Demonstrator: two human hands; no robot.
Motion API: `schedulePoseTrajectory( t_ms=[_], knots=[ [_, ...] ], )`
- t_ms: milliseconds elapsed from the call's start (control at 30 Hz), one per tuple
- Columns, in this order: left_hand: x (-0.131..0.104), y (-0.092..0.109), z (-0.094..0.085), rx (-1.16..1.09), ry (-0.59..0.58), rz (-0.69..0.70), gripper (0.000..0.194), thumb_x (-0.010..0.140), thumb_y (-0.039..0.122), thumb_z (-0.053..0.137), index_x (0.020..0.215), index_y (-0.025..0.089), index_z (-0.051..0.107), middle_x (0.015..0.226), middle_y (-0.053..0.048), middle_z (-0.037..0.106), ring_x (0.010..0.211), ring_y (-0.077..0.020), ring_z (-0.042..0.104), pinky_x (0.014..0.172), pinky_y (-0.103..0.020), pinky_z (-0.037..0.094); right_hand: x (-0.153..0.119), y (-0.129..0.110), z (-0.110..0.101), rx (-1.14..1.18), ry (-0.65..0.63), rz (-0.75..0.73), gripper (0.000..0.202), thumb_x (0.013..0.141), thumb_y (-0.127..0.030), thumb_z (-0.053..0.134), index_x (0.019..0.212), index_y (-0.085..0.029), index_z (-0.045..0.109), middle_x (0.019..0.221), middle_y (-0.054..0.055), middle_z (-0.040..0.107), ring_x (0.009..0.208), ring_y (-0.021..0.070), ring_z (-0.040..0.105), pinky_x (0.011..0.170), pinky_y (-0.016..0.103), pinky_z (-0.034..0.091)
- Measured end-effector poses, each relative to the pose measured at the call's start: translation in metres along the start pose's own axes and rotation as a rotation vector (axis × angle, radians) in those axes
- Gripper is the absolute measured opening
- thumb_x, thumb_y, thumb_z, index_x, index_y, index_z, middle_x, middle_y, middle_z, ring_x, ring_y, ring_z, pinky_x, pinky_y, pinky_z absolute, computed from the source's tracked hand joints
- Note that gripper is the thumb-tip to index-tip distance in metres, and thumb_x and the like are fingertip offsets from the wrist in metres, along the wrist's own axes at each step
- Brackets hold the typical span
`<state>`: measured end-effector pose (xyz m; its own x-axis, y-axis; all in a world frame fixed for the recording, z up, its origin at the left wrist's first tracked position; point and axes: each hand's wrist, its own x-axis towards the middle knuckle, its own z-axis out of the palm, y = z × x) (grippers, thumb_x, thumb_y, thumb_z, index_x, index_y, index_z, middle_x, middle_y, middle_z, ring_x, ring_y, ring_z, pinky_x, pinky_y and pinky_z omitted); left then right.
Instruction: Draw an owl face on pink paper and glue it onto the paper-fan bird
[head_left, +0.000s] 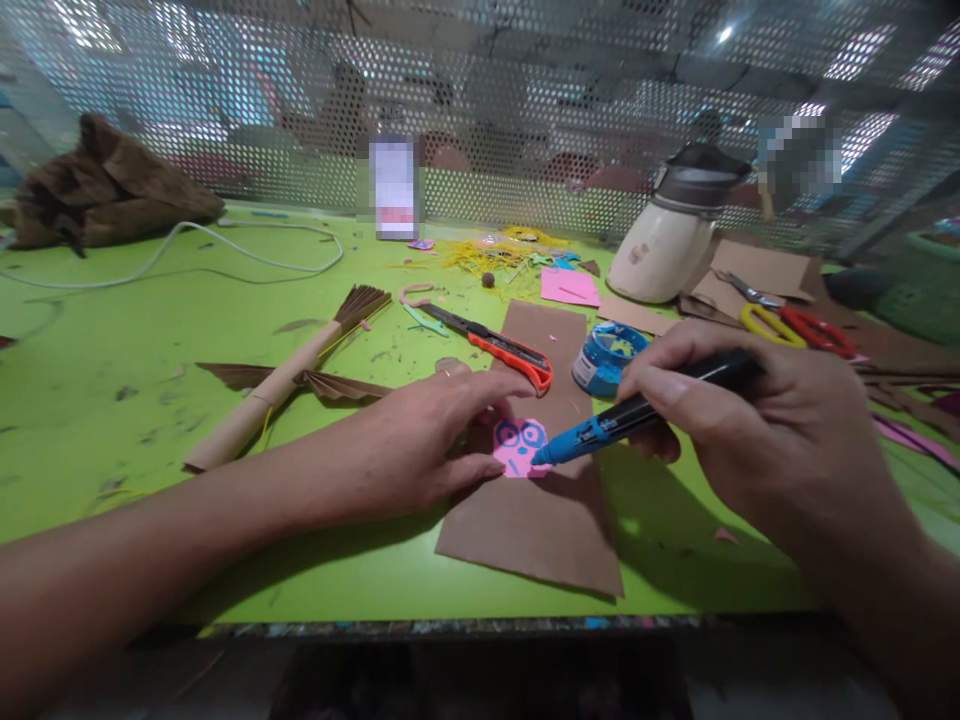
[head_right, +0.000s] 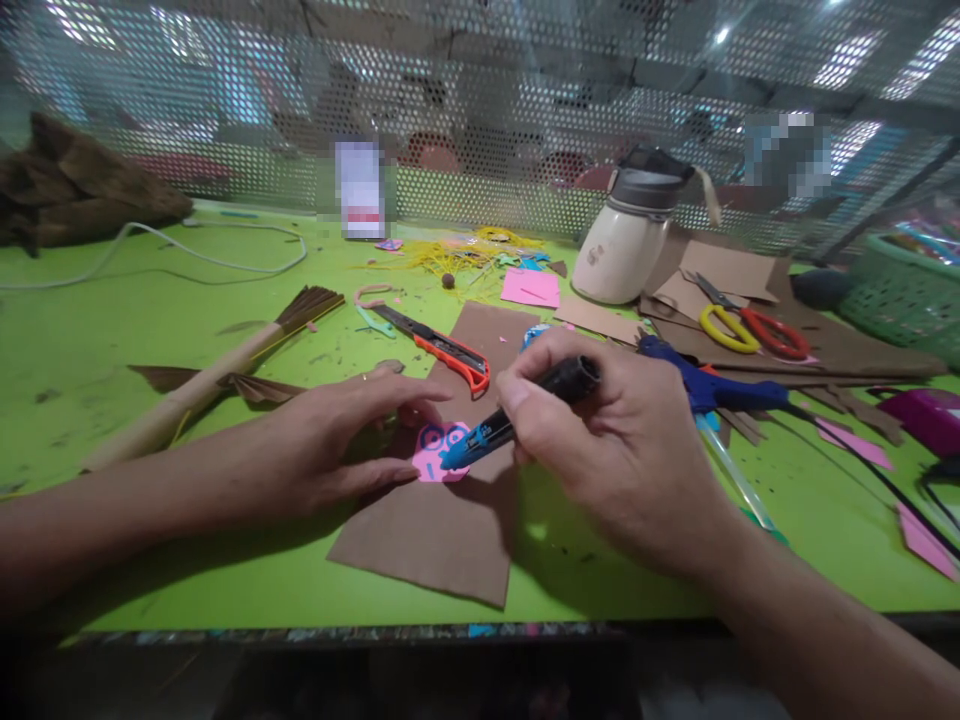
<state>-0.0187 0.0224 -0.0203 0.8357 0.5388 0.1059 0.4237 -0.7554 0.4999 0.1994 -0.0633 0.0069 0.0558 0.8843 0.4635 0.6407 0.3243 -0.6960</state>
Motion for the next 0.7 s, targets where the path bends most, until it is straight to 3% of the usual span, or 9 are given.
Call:
schedulePoseTrajectory(
  t_ms=[700],
  knots=[
    [0.0009, 0.0009, 0.0004, -0.006, 0.006, 0.018, 0.052, 0.083, 0.021, 0.066, 0.133, 0.022, 0.05, 0.109, -0.007, 0.064, 0.098, -0.0227, 0.059, 0.082, -0.033, 0.046, 0.0012, -0.0013, 0.0091, -0.05, -0.041, -0.043, 0.02, 0.083, -0.015, 0.058, 0.064, -0.02, 0.058, 0.05, -0.006, 0.057, 0.042, 0.0074, 0.05, 0.042, 0.02, 0.037]
  ],
)
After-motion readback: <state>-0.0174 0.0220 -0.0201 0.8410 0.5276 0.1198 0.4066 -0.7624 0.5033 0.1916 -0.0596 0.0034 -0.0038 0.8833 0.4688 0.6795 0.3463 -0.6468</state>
